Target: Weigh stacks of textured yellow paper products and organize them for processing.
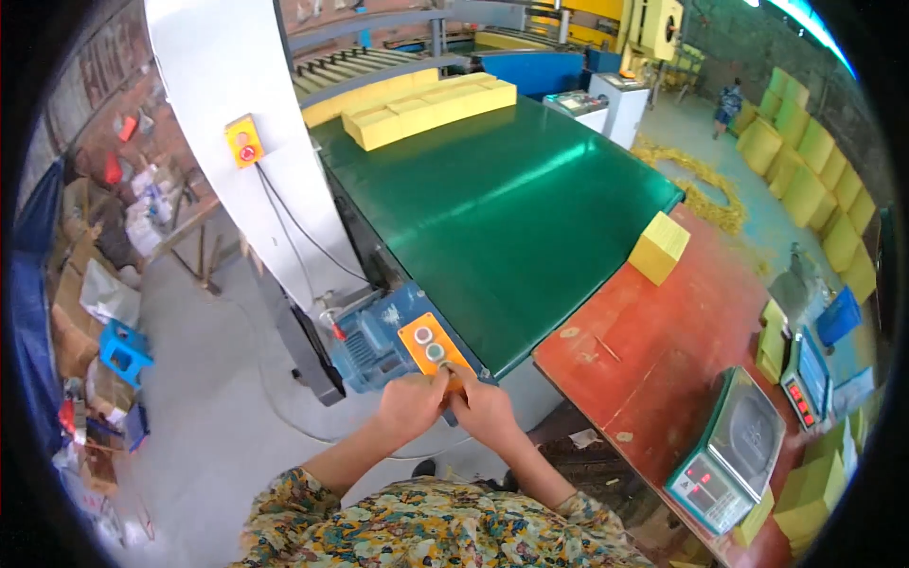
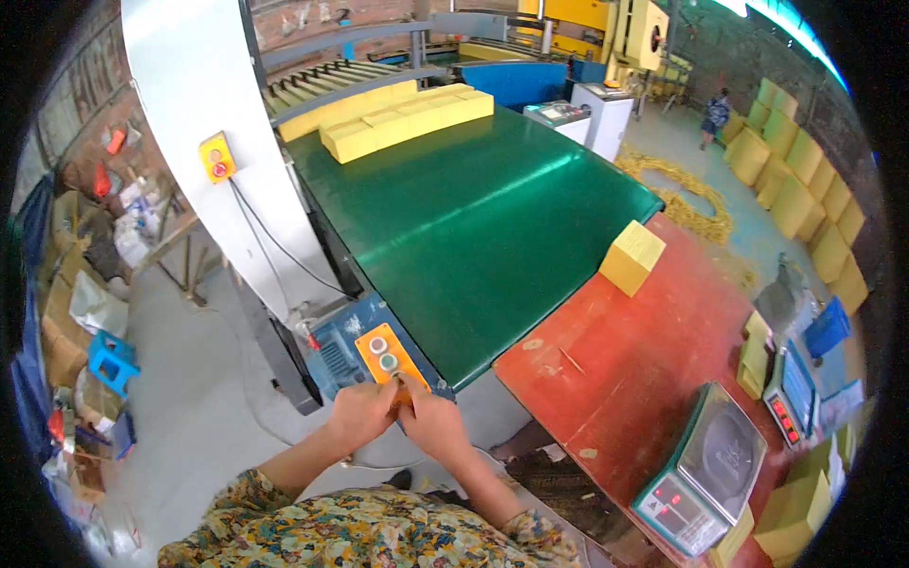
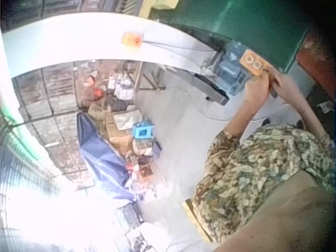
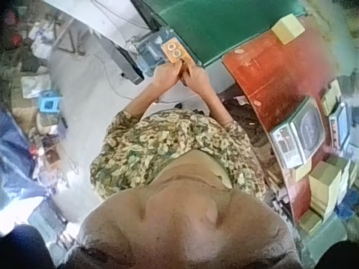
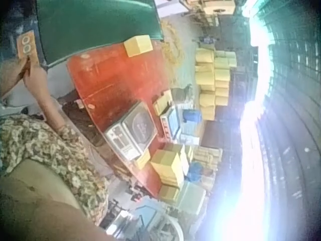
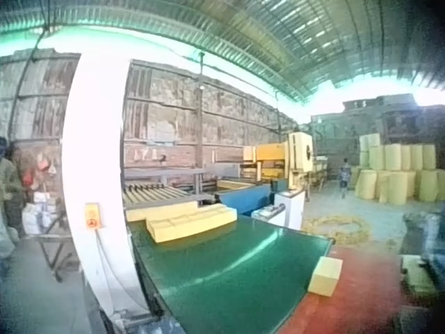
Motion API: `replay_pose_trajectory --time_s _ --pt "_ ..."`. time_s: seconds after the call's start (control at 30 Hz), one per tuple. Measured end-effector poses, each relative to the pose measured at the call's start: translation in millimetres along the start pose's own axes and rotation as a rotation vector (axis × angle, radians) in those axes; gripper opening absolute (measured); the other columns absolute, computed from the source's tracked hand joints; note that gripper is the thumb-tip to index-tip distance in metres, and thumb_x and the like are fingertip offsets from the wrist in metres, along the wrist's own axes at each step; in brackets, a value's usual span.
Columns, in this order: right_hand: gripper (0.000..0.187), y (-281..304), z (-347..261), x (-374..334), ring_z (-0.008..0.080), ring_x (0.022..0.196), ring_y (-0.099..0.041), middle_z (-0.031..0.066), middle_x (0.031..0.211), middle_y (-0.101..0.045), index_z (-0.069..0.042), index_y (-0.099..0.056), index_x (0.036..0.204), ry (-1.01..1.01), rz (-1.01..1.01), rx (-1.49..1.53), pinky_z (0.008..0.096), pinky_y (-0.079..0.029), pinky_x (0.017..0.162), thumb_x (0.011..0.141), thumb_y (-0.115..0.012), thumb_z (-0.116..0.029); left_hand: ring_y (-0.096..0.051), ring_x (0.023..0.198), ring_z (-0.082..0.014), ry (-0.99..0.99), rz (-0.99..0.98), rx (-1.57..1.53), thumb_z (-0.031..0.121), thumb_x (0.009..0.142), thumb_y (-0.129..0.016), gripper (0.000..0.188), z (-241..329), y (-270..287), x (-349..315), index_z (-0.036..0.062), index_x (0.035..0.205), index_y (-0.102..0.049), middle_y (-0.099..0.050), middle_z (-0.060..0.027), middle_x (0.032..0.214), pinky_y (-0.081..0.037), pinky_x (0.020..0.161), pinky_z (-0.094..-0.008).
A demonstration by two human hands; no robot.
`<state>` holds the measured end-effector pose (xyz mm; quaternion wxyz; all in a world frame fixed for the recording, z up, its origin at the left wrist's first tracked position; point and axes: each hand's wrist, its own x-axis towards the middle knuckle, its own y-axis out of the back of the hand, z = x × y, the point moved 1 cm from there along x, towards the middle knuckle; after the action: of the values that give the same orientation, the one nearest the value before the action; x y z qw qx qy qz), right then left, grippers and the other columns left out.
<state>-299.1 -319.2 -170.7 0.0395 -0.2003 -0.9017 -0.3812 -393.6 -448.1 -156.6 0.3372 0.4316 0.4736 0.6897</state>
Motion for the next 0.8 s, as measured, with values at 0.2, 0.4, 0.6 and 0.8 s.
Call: replay_pose_trajectory --time_s 0.2,0.4,0.6,0.8 --pt "0.048 -10.0 -29.9 -5.2 0.0373 0.063 -0.066 0.0173 0.071 -0.066 -0.012 -0.050 0.132 -0.171 0.172 -0.005 0.0465 -0.051 0.057 0.085 -0.061 -0.014 -0.066 0.061 -0.0292 -0.254 -0.022 -0.086 0.015 0.072 -0.071 0.039 -23.7 15.2 15.8 -0.0007 0.105 -0.057 -0.064 -0.0117 0.067 -0.050 0.051 -0.0405" --pt "0.057 -40.4 -45.3 -27.5 0.0409 0.066 -0.066 0.0176 0.076 -0.068 -0.019 -0.042 0.141 -0.486 0.272 0.003 0.0502 -0.053 0.060 0.087 -0.059 -0.022 -0.067 0.062 -0.0320 -0.365 -0.094 -0.084 0.011 0.083 -0.064 0.029 -16.6 19.2 31.7 -0.0025 0.108 -0.056 -0.065 -0.0165 0.069 -0.051 0.052 -0.0418" --pt "0.051 -38.7 -76.6 -47.4 0.0374 0.057 -0.062 0.0170 0.067 -0.064 -0.011 -0.049 0.131 -0.317 0.490 0.045 0.0500 -0.049 0.055 0.082 -0.061 -0.018 -0.067 0.064 -0.0360 -0.091 -0.044 -0.419 0.016 0.076 -0.075 0.043 -52.2 -35.1 32.1 0.0037 0.113 -0.058 -0.067 -0.0183 0.073 -0.051 0.055 -0.0479" --pt "0.044 -58.0 -89.7 -105.5 0.0427 0.070 -0.064 0.0207 0.073 -0.064 -0.010 -0.054 0.123 -0.351 0.346 0.015 0.0525 -0.050 0.063 0.081 -0.062 -0.017 -0.069 0.089 -0.0369 -0.196 -0.310 0.178 0.055 0.078 -0.070 0.068 6.0 36.2 23.4 0.0128 0.131 -0.058 -0.070 -0.0203 0.100 -0.054 0.077 -0.0494"
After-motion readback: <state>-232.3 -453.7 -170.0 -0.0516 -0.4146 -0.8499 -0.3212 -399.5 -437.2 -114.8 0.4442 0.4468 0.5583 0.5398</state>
